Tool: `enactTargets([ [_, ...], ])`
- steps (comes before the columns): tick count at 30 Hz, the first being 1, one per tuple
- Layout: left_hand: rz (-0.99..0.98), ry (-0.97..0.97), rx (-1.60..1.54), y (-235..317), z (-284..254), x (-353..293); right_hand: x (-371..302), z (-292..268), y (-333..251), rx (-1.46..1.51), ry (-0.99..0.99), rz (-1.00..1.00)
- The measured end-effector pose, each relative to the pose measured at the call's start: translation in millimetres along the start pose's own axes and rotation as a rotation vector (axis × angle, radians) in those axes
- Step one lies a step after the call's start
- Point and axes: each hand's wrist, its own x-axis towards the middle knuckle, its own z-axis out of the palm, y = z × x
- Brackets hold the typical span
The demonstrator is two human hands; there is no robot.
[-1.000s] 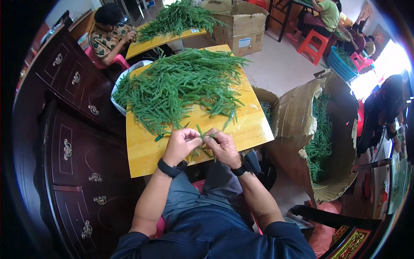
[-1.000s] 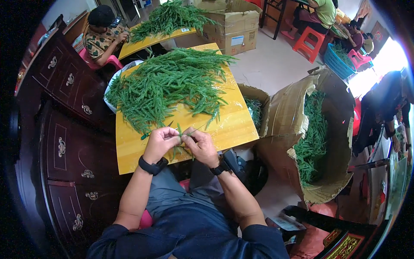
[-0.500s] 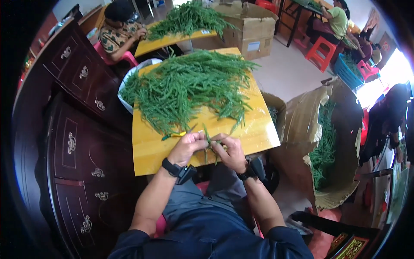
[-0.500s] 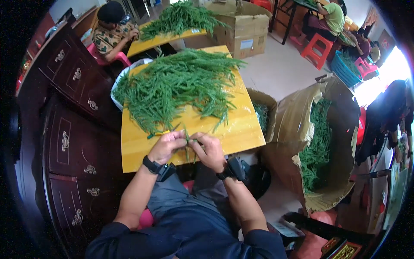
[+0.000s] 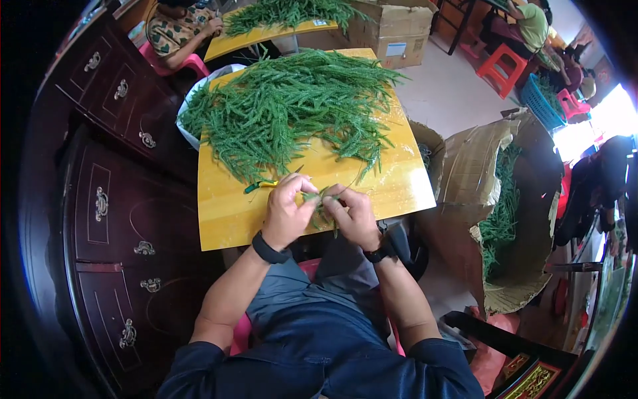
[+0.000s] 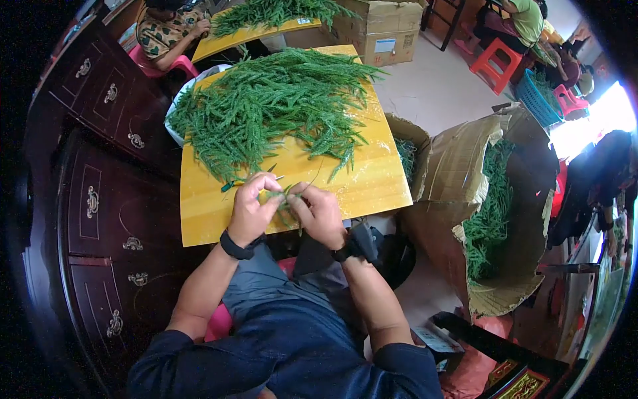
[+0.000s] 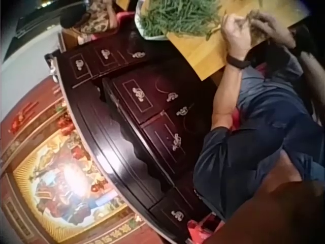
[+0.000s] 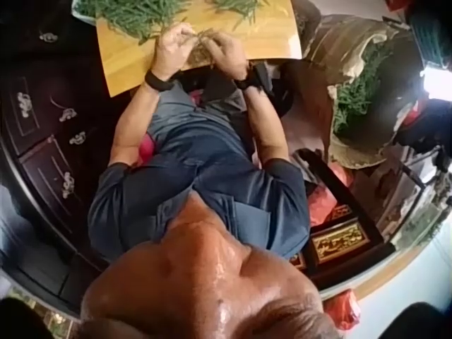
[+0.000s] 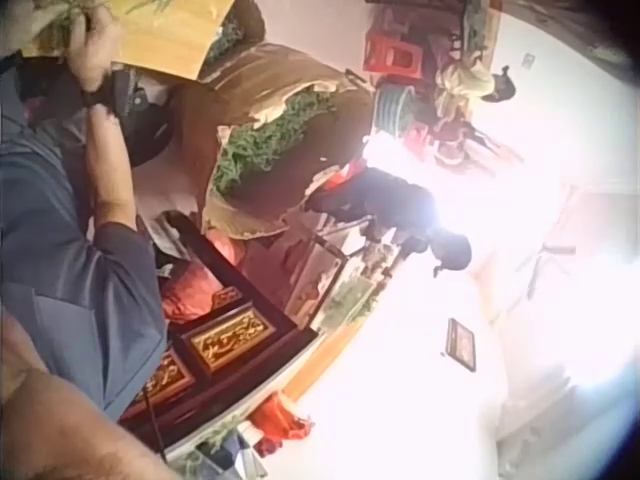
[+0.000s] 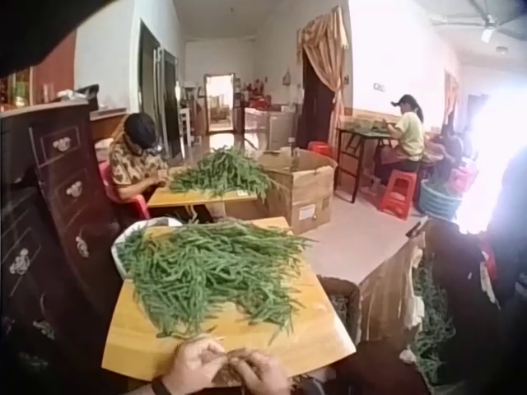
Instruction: The person picks up a branch from a pile and uses shears to cut off smaller sprigs. They set the trimmed sprigs aside on the table and place the remaining stem into a cardboard box.
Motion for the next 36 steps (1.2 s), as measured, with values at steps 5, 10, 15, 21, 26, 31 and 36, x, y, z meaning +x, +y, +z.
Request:
enactTargets([
  [5,0.376,0.113,0.401,16,4,-2,3,-2,6,0.712,-0.112,0.302],
  [10,0.072,0.013,-0.15,11,-1,-11,5,-5,2,0.687,-0.182,0.179],
  [15,-0.353,-0.188,-0.834,10,-19,-5,1,-17,-4,0.692,-0.238,0.18],
  [21,-0.495,-0.488,-0.973,-9,-23,-4,-1,-17,-1,0.625,-0.339,0.159],
  [26,-0.555,-0.665,-0.867,-21,-26,-1,1,-16,0,0.564,-0.429,0.069],
  [31,-0.46,-0.674,-0.65,-11,-28,-3,-1,-15,-1,0.444,-0.438,0.121],
  [36,-0.01,-0.349,0.101,-8,-22,-5,2,4,6,0.088,-0.207,0.148],
])
